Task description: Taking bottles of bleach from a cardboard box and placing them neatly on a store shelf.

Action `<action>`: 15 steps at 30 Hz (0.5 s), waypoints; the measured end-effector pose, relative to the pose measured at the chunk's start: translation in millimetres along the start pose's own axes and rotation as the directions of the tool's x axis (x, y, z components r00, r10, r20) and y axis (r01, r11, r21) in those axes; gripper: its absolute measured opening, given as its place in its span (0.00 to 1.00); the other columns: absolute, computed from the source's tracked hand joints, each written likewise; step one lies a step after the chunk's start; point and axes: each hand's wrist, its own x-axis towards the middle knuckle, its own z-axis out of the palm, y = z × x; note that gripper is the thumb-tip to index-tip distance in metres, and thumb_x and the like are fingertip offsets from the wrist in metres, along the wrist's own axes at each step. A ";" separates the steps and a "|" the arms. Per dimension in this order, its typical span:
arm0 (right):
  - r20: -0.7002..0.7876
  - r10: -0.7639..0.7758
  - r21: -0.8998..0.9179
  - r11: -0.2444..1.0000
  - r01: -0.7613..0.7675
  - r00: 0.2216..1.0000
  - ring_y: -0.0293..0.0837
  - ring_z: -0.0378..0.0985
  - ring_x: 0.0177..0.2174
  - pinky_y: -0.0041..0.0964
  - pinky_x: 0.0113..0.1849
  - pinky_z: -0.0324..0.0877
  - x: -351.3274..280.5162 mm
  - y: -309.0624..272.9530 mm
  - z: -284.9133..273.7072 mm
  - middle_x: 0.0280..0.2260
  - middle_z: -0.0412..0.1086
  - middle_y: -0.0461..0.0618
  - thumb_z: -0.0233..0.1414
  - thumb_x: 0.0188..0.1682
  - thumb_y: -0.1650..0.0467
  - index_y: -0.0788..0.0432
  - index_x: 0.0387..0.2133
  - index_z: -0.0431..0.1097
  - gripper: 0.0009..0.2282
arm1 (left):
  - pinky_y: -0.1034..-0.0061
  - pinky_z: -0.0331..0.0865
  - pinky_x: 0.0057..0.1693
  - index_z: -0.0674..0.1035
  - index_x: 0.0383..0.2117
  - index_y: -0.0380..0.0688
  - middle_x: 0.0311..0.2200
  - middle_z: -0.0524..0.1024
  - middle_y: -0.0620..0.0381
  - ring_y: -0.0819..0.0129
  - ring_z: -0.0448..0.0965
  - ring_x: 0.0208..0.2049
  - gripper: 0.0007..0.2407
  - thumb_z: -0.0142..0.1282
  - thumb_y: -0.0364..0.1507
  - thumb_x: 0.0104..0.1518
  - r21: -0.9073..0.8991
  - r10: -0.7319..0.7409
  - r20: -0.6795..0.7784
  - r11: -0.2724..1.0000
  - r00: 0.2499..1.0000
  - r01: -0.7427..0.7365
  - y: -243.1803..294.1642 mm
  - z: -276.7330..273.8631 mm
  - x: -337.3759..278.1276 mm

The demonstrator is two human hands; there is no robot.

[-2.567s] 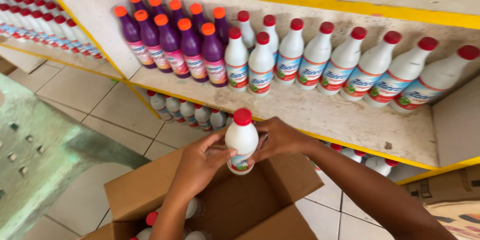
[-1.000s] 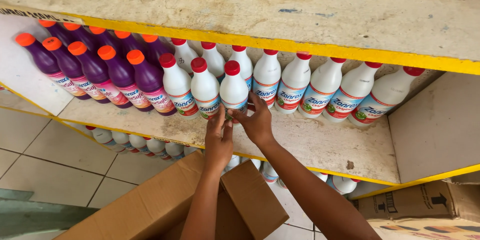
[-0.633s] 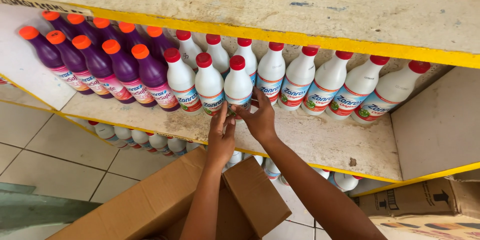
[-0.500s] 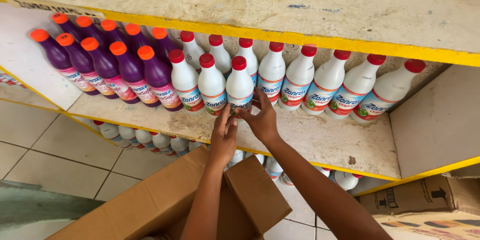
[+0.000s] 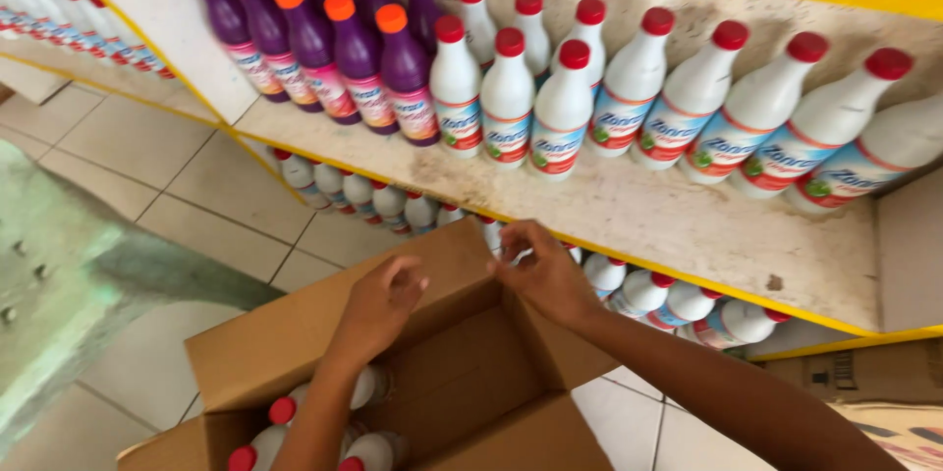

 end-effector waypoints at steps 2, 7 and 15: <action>0.108 0.031 0.068 0.997 -0.039 0.994 0.37 0.75 0.36 0.32 0.37 0.74 -11.3 13.5 38.2 0.38 0.70 0.47 0.66 0.43 0.69 0.58 0.49 0.67 0.21 | 0.70 0.76 0.45 0.79 0.45 0.43 0.33 0.83 0.50 0.60 0.84 0.36 0.14 0.61 0.32 0.54 0.099 -0.077 0.042 0.992 0.996 0.073 -22.5 -30.7 -26.2; 0.443 0.065 0.076 0.991 -0.110 0.894 0.39 0.74 0.35 0.36 0.36 0.74 -33.0 45.7 122.5 0.41 0.71 0.47 0.67 0.37 0.68 0.57 0.50 0.68 0.26 | 0.64 0.76 0.47 0.79 0.42 0.47 0.34 0.82 0.53 0.58 0.83 0.39 0.14 0.63 0.30 0.49 0.355 -0.303 0.023 0.893 0.953 0.275 -62.0 -79.2 -76.0; 0.789 0.063 -0.159 0.982 0.104 0.611 0.62 0.72 0.53 0.49 0.53 0.69 -43.2 147.2 234.1 0.55 0.68 0.68 0.72 0.34 0.64 0.64 0.61 0.60 0.41 | 0.57 0.64 0.55 0.78 0.47 0.54 0.49 0.75 0.58 0.59 0.70 0.55 0.26 0.75 0.40 0.38 0.851 -0.389 0.098 0.510 0.916 0.126 -107.0 -59.3 -109.4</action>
